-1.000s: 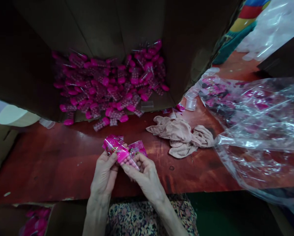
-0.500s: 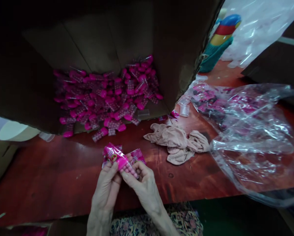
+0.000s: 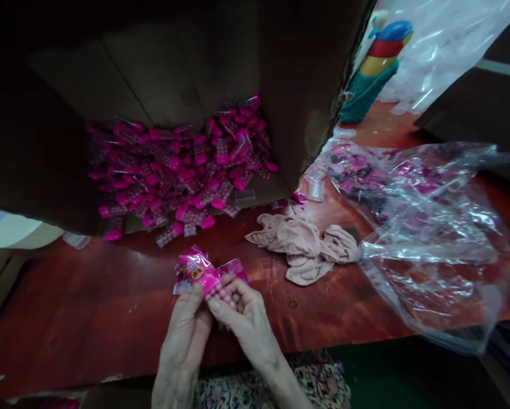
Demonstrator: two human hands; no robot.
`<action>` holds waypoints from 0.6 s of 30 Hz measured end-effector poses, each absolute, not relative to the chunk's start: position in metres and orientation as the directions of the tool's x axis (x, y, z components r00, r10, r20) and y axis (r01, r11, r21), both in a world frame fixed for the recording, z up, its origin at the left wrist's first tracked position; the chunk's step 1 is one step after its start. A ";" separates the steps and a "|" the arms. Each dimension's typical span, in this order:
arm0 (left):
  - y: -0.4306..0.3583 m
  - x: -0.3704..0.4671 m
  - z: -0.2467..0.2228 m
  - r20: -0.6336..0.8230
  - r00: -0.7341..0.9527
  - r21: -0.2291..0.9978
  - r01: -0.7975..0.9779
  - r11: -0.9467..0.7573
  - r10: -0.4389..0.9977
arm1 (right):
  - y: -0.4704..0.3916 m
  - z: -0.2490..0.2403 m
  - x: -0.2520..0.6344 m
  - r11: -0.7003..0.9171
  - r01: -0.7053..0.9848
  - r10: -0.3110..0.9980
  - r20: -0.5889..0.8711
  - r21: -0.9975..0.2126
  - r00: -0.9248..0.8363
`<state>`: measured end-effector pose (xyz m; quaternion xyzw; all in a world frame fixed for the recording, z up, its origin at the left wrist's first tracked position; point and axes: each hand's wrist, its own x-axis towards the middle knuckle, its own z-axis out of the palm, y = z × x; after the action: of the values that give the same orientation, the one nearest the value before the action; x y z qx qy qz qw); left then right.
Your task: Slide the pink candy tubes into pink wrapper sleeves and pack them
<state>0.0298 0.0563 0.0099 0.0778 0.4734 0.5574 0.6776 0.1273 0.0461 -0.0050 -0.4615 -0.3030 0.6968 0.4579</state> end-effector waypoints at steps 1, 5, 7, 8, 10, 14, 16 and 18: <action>0.056 0.032 0.010 -0.549 -0.050 0.636 -0.673 0.378 0.835 | 0.047 -0.006 0.128 -0.420 -0.409 0.907 -0.382 -0.810 -0.174; 0.052 0.038 0.010 -0.519 -0.079 0.702 -0.608 0.371 0.851 | 0.049 -0.004 0.131 -0.390 -0.394 0.916 -0.396 -0.832 -0.072; 0.050 0.038 0.010 -0.519 -0.110 0.715 -0.598 0.361 0.848 | 0.049 -0.001 0.130 -0.359 -0.334 0.926 -0.378 -0.871 -0.010; 0.050 0.037 0.009 -0.526 -0.121 0.711 -0.605 0.358 0.842 | 0.049 -0.001 0.130 -0.355 -0.323 0.927 -0.375 -0.877 -0.002; 0.050 0.033 0.009 -0.547 -0.129 0.691 -0.626 0.360 0.827 | 0.049 -0.002 0.129 -0.367 -0.361 0.925 -0.376 -0.857 -0.047; 0.052 0.026 0.013 -0.567 -0.151 0.676 -0.647 0.353 0.810 | 0.047 -0.008 0.127 -0.388 -0.448 0.922 -0.339 -0.805 -0.189; 0.051 0.028 0.016 -0.567 -0.145 0.673 -0.648 0.356 0.811 | 0.045 -0.008 0.126 -0.362 -0.422 0.931 -0.343 -0.832 -0.122; 0.048 0.033 0.020 -0.568 -0.125 0.669 -0.646 0.368 0.813 | 0.045 -0.006 0.127 -0.350 -0.408 0.930 -0.366 -0.843 -0.042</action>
<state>0.0333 0.0482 0.0201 0.0831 0.5034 0.5560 0.6562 0.1265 0.0446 -0.0065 -0.4778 -0.2729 0.6684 0.5005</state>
